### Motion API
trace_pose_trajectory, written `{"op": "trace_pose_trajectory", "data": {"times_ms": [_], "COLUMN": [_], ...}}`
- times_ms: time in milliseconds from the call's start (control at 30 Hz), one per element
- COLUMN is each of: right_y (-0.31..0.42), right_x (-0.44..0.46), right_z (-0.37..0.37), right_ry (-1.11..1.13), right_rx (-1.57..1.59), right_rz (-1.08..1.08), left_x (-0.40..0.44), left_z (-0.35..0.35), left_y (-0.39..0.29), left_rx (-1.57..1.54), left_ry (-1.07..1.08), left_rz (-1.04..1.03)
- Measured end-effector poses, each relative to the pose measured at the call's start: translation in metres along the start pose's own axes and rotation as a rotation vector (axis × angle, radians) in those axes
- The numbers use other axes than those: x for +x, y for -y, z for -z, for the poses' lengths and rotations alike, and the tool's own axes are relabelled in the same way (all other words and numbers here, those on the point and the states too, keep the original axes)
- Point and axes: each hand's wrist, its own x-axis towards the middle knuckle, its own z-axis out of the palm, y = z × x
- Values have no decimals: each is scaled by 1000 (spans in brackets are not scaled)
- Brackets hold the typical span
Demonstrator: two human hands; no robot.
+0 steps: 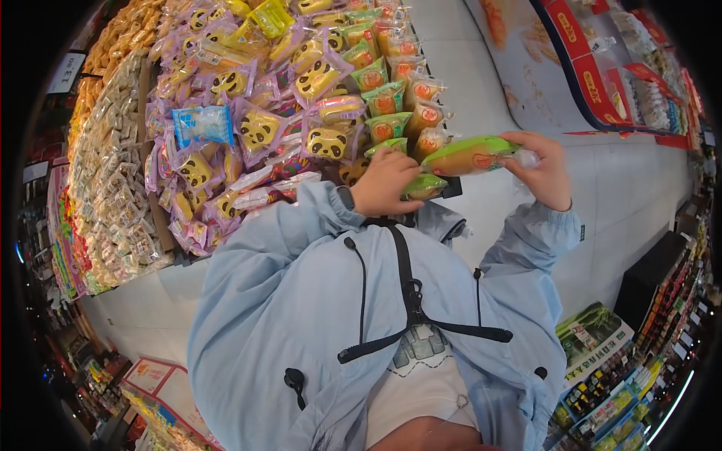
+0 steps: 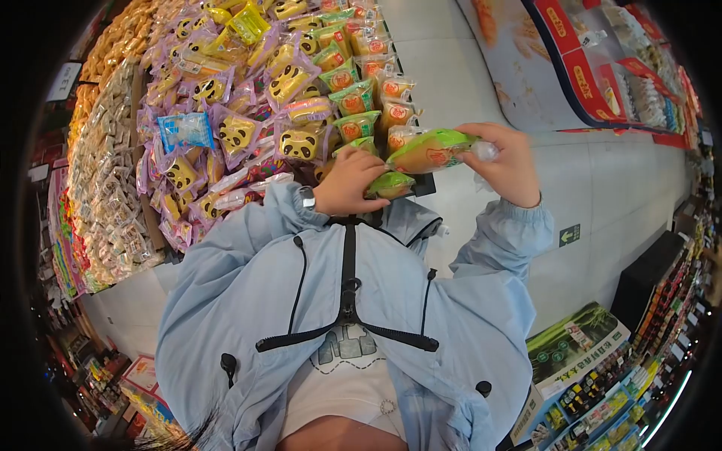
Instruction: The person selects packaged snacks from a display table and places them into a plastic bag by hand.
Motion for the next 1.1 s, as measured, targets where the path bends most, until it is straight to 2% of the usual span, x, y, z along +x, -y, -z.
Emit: {"op": "trace_pose_trajectory", "data": {"times_ms": [33, 167, 267, 400, 467, 533, 667, 733, 767, 833, 867, 967, 1000, 1033, 1100], "right_y": [1, 5, 19, 32, 34, 30, 18, 5, 6, 4, -5, -37, -39, -39, -44], "right_x": [2, 11, 31, 54, 63, 68, 100, 130, 150, 202, 229, 309, 329, 347, 373], "right_z": [0, 6, 13, 6, 2, -1, 11, 16, 23, 24, 20, 8, -1, -11, -27], "right_ry": [0, -70, -36, 8, -13, -76, -301, -485, -501, -591, -581, -460, -447, -434, -431], "right_rx": [3, 26, -15, -6, 12, 23, 180, 264, 245, 215, 198, 117, 267, 418, 283], "right_rz": [13, 91, 168, 245, 270, 293, 178, 96, 74, 125, 146, 106, 85, 64, 52], "left_x": [-4, -21, 3, 74, 117, 156, 216, 225, 225, 226, 224, 207, 200, 191, 181], "left_z": [7, 39, 99, 165, 185, 184, 152, 143, 139, 134, 134, 136, 138, 142, 145], "left_y": [1, 24, 52, 150, 184, 226, 334, 330, 324, 311, 310, 322, 318, 306, 296], "left_rx": [-48, 76, 244, 464, 465, 453, 427, 448, 460, 525, 558, 343, 289, 246, 241], "left_ry": [-91, -293, -425, -377, -268, -161, 51, 93, 114, 147, 166, 43, -1, -60, -106], "left_rz": [14, 122, 204, 196, 201, 262, 369, 413, 441, 432, 434, 420, 408, 310, 122]}}
